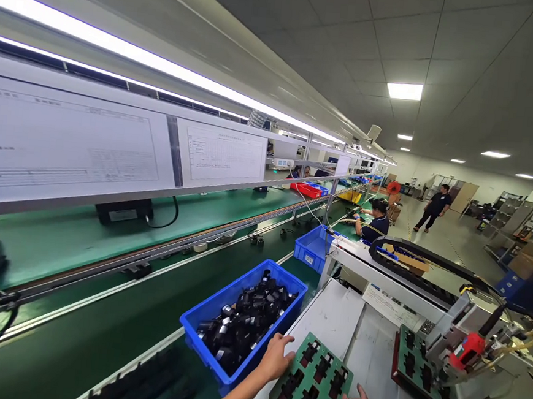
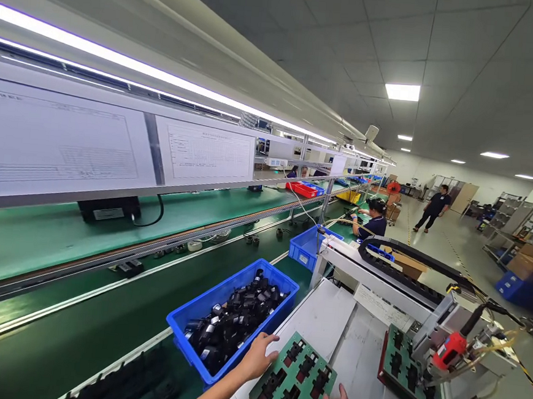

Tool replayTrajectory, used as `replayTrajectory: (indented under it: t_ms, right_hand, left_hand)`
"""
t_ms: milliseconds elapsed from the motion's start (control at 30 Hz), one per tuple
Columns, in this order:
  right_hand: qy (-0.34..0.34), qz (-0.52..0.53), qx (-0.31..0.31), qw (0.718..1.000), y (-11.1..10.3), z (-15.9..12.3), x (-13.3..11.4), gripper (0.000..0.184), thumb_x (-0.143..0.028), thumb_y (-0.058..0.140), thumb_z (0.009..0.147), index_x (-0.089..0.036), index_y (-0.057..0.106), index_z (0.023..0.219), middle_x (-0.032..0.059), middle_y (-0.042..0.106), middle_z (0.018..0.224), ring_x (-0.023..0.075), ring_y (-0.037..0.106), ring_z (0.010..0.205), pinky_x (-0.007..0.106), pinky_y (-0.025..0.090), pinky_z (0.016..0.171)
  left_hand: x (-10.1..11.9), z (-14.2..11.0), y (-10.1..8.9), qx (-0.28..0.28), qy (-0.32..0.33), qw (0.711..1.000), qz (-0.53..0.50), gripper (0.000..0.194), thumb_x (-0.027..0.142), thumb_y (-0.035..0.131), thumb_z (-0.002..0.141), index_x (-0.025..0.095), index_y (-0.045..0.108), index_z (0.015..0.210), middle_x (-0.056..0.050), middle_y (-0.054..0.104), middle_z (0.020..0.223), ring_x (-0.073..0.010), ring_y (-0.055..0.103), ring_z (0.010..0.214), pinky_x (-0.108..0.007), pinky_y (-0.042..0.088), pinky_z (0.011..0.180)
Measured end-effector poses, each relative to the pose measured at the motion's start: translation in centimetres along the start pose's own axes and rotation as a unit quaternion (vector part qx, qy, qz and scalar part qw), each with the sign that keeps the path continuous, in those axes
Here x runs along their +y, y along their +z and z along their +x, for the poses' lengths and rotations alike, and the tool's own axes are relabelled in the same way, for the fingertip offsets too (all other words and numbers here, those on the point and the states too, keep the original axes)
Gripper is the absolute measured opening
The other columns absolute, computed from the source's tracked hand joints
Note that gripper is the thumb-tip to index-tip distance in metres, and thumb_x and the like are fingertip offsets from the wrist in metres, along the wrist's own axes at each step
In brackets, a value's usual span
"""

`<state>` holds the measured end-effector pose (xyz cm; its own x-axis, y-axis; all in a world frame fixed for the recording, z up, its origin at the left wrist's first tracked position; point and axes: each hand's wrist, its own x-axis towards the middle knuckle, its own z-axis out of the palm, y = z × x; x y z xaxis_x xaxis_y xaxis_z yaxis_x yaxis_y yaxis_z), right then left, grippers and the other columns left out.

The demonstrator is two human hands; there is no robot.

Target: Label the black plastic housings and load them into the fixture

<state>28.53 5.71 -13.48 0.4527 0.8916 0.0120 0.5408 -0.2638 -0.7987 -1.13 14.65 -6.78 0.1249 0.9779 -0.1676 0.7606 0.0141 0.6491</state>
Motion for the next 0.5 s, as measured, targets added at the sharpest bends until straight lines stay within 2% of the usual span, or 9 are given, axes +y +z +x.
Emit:
replayTrajectory:
  t_ms: [67, 133, 233, 333, 400, 500]
  right_hand:
    - [-0.08, -0.043, 0.047, 0.995, 0.9, 1.4, -2.8, 0.082, -0.083, 0.034, 0.09, -0.02, 0.068, 0.131, 0.0228, 0.073, 0.118, 0.0432, 0.07, 0.11, 0.051, 0.059, 0.086]
    - [-0.16, -0.096, 0.066, 0.98, 2.6, 2.6, -5.5, 0.084, -0.076, 0.029, 0.096, -0.013, 0.06, 0.142, 0.0274, 0.062, 0.138, 0.0464, 0.056, 0.131, 0.059, 0.052, 0.101]
    - [-0.188, -0.189, 0.115, 0.957, 6.0, 3.8, -7.4, 0.086, -0.069, 0.016, 0.1, -0.008, 0.055, 0.148, 0.0323, 0.055, 0.144, 0.0513, 0.046, 0.138, 0.077, 0.037, 0.105]
    - [-0.178, -0.257, 0.148, 0.938, 8.2, 4.6, -6.7, 0.084, -0.064, 0.012, 0.102, -0.009, 0.057, 0.147, 0.0317, 0.059, 0.14, 0.052, 0.046, 0.138, 0.087, 0.024, 0.104]
    - [-0.174, -0.277, 0.136, 0.935, 8.1, 4.9, -6.1, 0.078, -0.058, 0.016, 0.102, -0.009, 0.058, 0.147, 0.0312, 0.06, 0.142, 0.0521, 0.046, 0.139, 0.087, 0.023, 0.105]
    - [-0.181, -0.264, 0.104, 0.942, 5.9, 4.3, -6.8, 0.072, -0.053, 0.028, 0.101, -0.005, 0.061, 0.143, 0.0341, 0.059, 0.141, 0.0547, 0.045, 0.139, 0.085, 0.029, 0.104]
  left_hand:
    - [1.2, 0.3, -0.6, -0.013, 0.055, 0.998, 0.011, 0.054, 0.036, 0.063, 0.092, 0.028, 0.061, 0.145, -0.015, 0.048, 0.159, -0.0337, 0.042, 0.15, -0.048, 0.037, 0.12]
    - [2.3, 0.2, -0.8, -0.031, 0.112, 0.992, 0.045, 0.054, 0.041, 0.061, 0.094, 0.035, 0.059, 0.147, -0.013, 0.034, 0.17, -0.0394, 0.026, 0.158, -0.058, 0.033, 0.121]
    - [3.1, -0.1, -0.1, -0.042, 0.172, 0.976, 0.13, 0.051, 0.042, 0.054, 0.098, 0.04, 0.056, 0.149, -0.013, 0.023, 0.175, -0.0461, 0.017, 0.16, -0.072, 0.028, 0.12]
    - [2.8, -0.1, 1.3, -0.023, 0.173, 0.97, 0.171, 0.055, 0.042, 0.055, 0.098, 0.043, 0.05, 0.153, -0.012, 0.025, 0.175, -0.0455, 0.017, 0.16, -0.074, 0.023, 0.121]
    - [2.4, 0.2, 1.8, -0.004, 0.17, 0.97, 0.171, 0.057, 0.043, 0.058, 0.097, 0.045, 0.048, 0.154, -0.011, 0.029, 0.174, -0.045, 0.019, 0.16, -0.075, 0.023, 0.122]
    - [2.8, -0.1, 1.9, 0.011, 0.186, 0.973, 0.138, 0.055, 0.051, 0.056, 0.097, 0.047, 0.05, 0.152, -0.011, 0.028, 0.174, -0.0478, 0.021, 0.159, -0.078, 0.022, 0.12]
